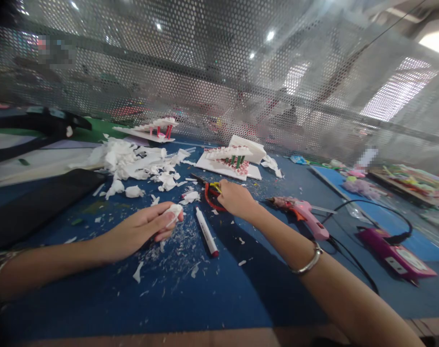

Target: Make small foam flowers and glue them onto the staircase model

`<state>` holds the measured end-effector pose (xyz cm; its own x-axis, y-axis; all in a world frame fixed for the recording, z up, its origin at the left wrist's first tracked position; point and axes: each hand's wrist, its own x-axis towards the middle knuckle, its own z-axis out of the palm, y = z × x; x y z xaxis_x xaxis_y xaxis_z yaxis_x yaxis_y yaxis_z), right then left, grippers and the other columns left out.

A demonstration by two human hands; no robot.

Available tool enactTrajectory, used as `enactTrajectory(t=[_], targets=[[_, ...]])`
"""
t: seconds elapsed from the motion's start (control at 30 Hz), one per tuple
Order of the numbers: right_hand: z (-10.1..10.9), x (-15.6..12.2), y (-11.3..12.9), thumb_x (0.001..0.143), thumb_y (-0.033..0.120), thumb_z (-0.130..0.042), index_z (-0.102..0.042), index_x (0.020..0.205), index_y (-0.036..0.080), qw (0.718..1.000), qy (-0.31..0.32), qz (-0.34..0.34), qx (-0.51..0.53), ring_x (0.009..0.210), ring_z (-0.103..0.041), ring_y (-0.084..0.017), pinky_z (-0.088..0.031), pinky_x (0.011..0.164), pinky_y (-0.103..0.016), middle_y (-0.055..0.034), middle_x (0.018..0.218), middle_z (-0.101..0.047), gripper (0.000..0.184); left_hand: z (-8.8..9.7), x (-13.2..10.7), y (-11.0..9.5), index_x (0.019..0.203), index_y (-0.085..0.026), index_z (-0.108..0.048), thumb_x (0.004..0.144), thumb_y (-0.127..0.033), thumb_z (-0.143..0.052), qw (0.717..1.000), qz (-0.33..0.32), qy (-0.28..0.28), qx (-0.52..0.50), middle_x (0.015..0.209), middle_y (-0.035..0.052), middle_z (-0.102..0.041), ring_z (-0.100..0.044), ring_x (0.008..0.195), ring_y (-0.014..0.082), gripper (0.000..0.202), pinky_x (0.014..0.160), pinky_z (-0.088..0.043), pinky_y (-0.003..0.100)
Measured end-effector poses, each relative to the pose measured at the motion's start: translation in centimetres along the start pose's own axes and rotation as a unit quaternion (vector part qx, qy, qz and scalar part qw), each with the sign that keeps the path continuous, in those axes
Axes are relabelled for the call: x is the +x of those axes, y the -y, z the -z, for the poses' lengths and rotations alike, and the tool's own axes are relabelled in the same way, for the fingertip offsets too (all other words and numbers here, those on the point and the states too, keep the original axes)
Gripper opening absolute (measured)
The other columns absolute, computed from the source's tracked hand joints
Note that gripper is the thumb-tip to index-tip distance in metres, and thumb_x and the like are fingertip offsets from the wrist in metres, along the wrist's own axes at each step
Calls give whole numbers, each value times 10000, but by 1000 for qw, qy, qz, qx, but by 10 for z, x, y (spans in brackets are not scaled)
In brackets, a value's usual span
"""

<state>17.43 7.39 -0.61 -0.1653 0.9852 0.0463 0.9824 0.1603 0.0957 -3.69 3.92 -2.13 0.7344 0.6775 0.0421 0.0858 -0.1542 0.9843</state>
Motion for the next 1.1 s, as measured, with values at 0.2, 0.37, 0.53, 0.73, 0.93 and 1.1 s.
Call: enactTrajectory(t=[0.2, 0.37, 0.53, 0.73, 0.93, 1.1], targets=[[2, -8, 3, 797, 355, -292, -540, 871, 104, 999, -6, -5, 52, 609, -535, -202, -276, 504, -276, -136, 725, -600, 360, 1, 2, -3, 820, -151, -398, 858, -322, -271, 999, 15, -20, -40, 591, -60, -256, -264, 501, 74, 217, 507, -246, 229], [11, -25, 1, 735, 361, -412, -504, 878, 133, 993, -22, -4, 113, 632, -530, -183, -326, 524, -267, -87, 740, -590, 284, 5, 3, -5, 810, -149, -394, 865, -285, -263, 997, 22, -28, -71, 584, -59, -248, -261, 499, 72, 197, 504, -239, 232], [18, -51, -1, 730, 225, -395, -371, 761, 181, 973, -42, 8, 228, 452, -421, -86, -322, 441, -210, 31, 555, -475, 59, 8, 3, -9, 782, -152, -400, 868, -286, -267, 994, 16, -30, -107, 577, -58, -261, -264, 479, 62, 207, 482, -237, 224], [22, -72, 11, 729, 241, -457, -325, 675, 201, 951, -41, 9, 307, 446, -330, -69, -300, 422, -195, 67, 522, -365, 149, 8, 1, -12, 783, -160, -416, 874, -275, -271, 993, -4, -39, -113, 544, -64, -293, -298, 445, 51, 207, 463, -260, 207], [21, -75, 20, 774, 389, -421, -389, 639, 187, 974, -14, 36, 224, 507, -394, -106, -342, 479, -237, 19, 578, -437, 246, 7, 1, -14, 790, -153, -427, 878, -270, -269, 990, -6, -38, -137, 524, -68, -299, -295, 423, 40, 215, 434, -246, 193], [17, -76, 22, 743, 467, -423, -412, 677, 181, 975, -61, 84, 195, 650, -469, -165, -413, 591, -323, -48, 715, -497, 294, 6, -1, -14, 798, -159, -424, 878, -295, -270, 992, -17, -37, -116, 527, -68, -296, -298, 423, 43, 221, 429, -268, 192]])
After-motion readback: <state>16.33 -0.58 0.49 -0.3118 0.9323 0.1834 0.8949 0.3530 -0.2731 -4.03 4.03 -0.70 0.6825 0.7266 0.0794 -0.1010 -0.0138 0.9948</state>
